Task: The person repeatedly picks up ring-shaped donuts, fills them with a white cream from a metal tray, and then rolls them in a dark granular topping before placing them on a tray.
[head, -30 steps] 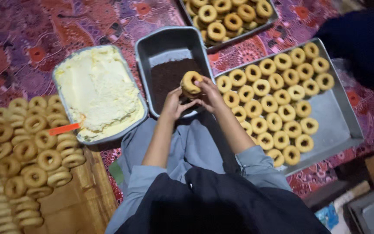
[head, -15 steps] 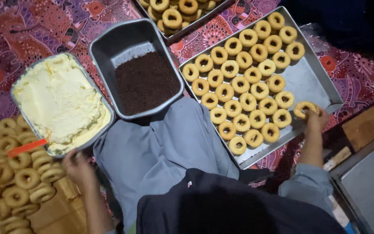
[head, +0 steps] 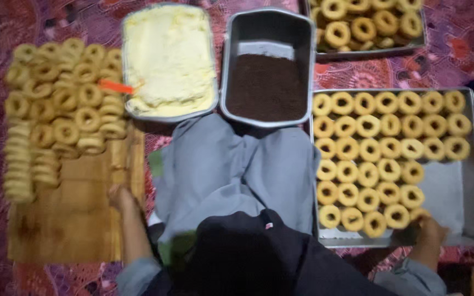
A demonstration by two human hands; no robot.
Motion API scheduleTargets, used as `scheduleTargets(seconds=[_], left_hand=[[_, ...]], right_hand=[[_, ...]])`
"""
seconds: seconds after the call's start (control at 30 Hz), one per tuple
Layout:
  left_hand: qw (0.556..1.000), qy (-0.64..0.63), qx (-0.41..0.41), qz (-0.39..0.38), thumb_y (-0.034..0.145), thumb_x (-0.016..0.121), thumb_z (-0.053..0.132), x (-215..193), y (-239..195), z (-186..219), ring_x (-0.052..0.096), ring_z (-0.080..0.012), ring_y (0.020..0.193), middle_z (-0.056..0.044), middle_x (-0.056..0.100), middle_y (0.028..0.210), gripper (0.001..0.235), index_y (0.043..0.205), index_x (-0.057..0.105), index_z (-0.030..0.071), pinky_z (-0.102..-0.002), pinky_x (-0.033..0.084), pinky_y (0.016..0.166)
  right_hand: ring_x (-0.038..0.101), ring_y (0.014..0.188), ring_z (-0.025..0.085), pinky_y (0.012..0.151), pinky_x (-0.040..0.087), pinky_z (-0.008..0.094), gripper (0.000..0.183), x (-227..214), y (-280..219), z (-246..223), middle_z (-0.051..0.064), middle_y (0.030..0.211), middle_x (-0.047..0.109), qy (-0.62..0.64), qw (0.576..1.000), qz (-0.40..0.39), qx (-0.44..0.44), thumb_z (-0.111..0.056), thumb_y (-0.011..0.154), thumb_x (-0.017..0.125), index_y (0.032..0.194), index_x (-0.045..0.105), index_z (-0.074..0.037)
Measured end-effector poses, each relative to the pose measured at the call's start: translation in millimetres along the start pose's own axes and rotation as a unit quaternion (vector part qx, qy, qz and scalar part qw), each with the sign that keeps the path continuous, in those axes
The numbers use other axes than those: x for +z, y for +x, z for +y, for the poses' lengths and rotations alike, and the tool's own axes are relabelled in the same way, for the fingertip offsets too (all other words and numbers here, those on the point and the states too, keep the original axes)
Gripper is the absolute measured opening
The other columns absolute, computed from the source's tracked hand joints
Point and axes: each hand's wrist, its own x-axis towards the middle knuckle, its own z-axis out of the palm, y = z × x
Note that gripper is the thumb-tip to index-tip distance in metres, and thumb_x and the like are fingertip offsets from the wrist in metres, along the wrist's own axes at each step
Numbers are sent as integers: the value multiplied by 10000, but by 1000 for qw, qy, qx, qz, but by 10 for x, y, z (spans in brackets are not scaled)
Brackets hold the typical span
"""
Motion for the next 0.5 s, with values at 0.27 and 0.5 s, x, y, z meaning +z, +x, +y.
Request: scheduleTargets(seconds=[0.27, 0.5], left_hand=[[966, 120, 228, -3, 814, 731, 365, 873, 798, 910, 521, -428, 1053, -275, 534, 1145, 550, 1279, 530, 151, -504, 457, 914], [940, 270, 206, -38, 906, 743, 520, 1102, 504, 1507, 413, -540, 1270, -370, 433, 1348, 699, 1483, 484, 221, -601, 372, 1045]], right_hand=[[404, 1344, 428, 1122, 373, 556, 660, 1075, -891, -801, 253, 1463, 437, -111, 916, 222, -315, 66, 803, 592, 1457, 496, 74], [502, 1302, 412, 1175, 367, 497, 514, 2543, -2135, -1445, 228, 1339, 567, -26, 843, -16, -537, -79, 919, 742, 1391, 567, 26]])
